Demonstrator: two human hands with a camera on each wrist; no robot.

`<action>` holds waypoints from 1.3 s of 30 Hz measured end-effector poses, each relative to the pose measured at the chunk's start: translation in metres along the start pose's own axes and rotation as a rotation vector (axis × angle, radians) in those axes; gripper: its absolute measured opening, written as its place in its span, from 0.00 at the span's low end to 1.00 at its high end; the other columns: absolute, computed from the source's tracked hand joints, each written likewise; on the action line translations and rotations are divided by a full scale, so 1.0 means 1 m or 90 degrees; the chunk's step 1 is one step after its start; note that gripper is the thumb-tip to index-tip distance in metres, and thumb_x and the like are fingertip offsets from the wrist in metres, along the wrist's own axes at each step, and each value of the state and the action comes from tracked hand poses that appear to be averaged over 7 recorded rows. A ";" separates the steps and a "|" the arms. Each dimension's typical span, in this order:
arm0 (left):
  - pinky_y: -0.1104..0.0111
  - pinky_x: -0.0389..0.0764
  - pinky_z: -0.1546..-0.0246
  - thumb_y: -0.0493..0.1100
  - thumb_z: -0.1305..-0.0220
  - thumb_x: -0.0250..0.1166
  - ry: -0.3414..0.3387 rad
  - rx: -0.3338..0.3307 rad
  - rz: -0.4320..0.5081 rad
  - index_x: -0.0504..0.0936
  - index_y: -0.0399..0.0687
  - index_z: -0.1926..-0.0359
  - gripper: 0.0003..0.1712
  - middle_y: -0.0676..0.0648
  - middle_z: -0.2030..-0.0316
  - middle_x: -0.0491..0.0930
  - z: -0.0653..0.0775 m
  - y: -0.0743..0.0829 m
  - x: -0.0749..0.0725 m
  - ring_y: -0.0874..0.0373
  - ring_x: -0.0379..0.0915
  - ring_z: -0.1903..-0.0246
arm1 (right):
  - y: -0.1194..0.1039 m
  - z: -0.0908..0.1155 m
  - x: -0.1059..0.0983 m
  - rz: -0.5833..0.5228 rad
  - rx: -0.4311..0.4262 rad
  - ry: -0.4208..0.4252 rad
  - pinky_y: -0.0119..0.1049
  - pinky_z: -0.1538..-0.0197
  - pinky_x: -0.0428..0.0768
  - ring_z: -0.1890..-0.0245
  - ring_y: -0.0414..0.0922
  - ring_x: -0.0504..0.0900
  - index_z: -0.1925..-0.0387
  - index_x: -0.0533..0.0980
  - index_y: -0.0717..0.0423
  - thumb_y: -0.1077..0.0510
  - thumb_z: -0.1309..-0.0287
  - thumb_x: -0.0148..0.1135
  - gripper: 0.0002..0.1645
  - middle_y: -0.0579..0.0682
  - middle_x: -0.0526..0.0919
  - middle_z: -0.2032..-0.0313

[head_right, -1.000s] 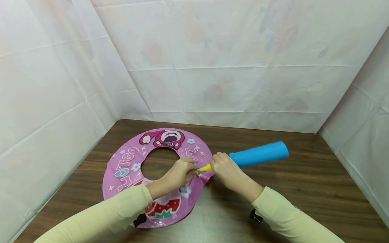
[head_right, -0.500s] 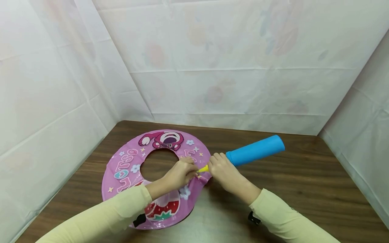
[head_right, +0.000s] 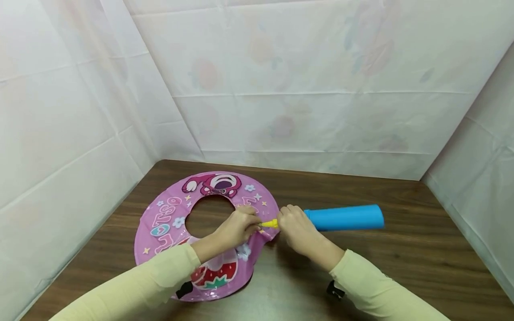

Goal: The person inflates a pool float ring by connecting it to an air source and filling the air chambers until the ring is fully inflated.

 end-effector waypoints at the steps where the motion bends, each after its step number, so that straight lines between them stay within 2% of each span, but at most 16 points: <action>1: 0.70 0.78 0.60 0.37 0.44 0.69 -0.006 -0.005 0.010 0.87 0.45 0.70 0.01 0.51 0.74 0.80 0.000 -0.001 0.000 0.59 0.75 0.68 | 0.001 0.000 0.000 0.000 -0.001 0.006 0.35 0.67 0.78 0.74 0.44 0.73 0.75 0.79 0.63 0.65 0.69 0.80 0.17 0.51 0.80 0.76; 5: 0.72 0.79 0.59 0.36 0.44 0.69 -0.019 -0.024 0.052 0.87 0.44 0.68 0.02 0.50 0.72 0.82 0.001 -0.005 -0.002 0.60 0.76 0.66 | 0.003 0.000 -0.001 -0.010 -0.019 0.037 0.35 0.65 0.78 0.72 0.43 0.73 0.73 0.80 0.62 0.65 0.68 0.80 0.17 0.51 0.80 0.75; 14: 0.72 0.81 0.59 0.37 0.44 0.70 -0.008 -0.069 0.101 0.88 0.42 0.67 0.04 0.49 0.70 0.85 -0.003 -0.007 -0.005 0.59 0.78 0.65 | 0.009 0.006 0.000 -0.022 -0.050 0.157 0.35 0.65 0.78 0.71 0.44 0.74 0.72 0.80 0.63 0.68 0.65 0.78 0.15 0.52 0.80 0.74; 19: 0.72 0.81 0.59 0.37 0.43 0.69 -0.009 -0.051 0.098 0.88 0.43 0.66 0.04 0.49 0.69 0.84 -0.003 -0.006 -0.007 0.59 0.78 0.65 | 0.009 0.010 0.001 -0.020 -0.058 0.184 0.35 0.66 0.78 0.71 0.45 0.74 0.71 0.79 0.64 0.67 0.66 0.78 0.16 0.52 0.80 0.74; 23: 0.72 0.81 0.57 0.39 0.43 0.70 0.002 -0.003 0.052 0.87 0.44 0.65 0.04 0.51 0.69 0.82 0.001 -0.005 -0.009 0.60 0.77 0.64 | 0.007 0.012 0.001 0.001 -0.087 0.189 0.35 0.66 0.77 0.70 0.45 0.74 0.70 0.79 0.65 0.67 0.66 0.78 0.18 0.53 0.80 0.72; 28: 0.70 0.77 0.58 0.44 0.43 0.70 0.036 0.045 -0.055 0.85 0.50 0.65 0.05 0.53 0.67 0.82 0.004 -0.004 -0.010 0.60 0.78 0.62 | 0.005 0.014 0.003 0.014 -0.099 0.187 0.35 0.66 0.77 0.69 0.45 0.74 0.69 0.78 0.65 0.68 0.67 0.78 0.19 0.53 0.79 0.71; 32: 0.69 0.73 0.59 0.47 0.43 0.69 0.043 0.055 -0.104 0.84 0.53 0.65 0.06 0.55 0.66 0.83 0.005 -0.004 -0.010 0.61 0.78 0.60 | 0.004 0.016 0.003 0.022 -0.090 0.177 0.35 0.64 0.78 0.68 0.45 0.75 0.68 0.78 0.65 0.67 0.66 0.78 0.20 0.53 0.79 0.71; 39: 0.69 0.73 0.57 0.49 0.43 0.69 0.031 0.062 -0.150 0.84 0.55 0.63 0.08 0.56 0.64 0.83 0.004 -0.002 -0.010 0.61 0.77 0.58 | 0.003 0.018 0.003 0.017 -0.077 0.163 0.35 0.64 0.78 0.69 0.45 0.74 0.68 0.78 0.64 0.67 0.65 0.78 0.19 0.53 0.79 0.70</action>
Point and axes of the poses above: each hand's wrist, its own z-axis away from the middle knuckle, its own x-axis out of the palm, y = z × x, the point moved 4 cm from there along -z, towards the middle knuckle
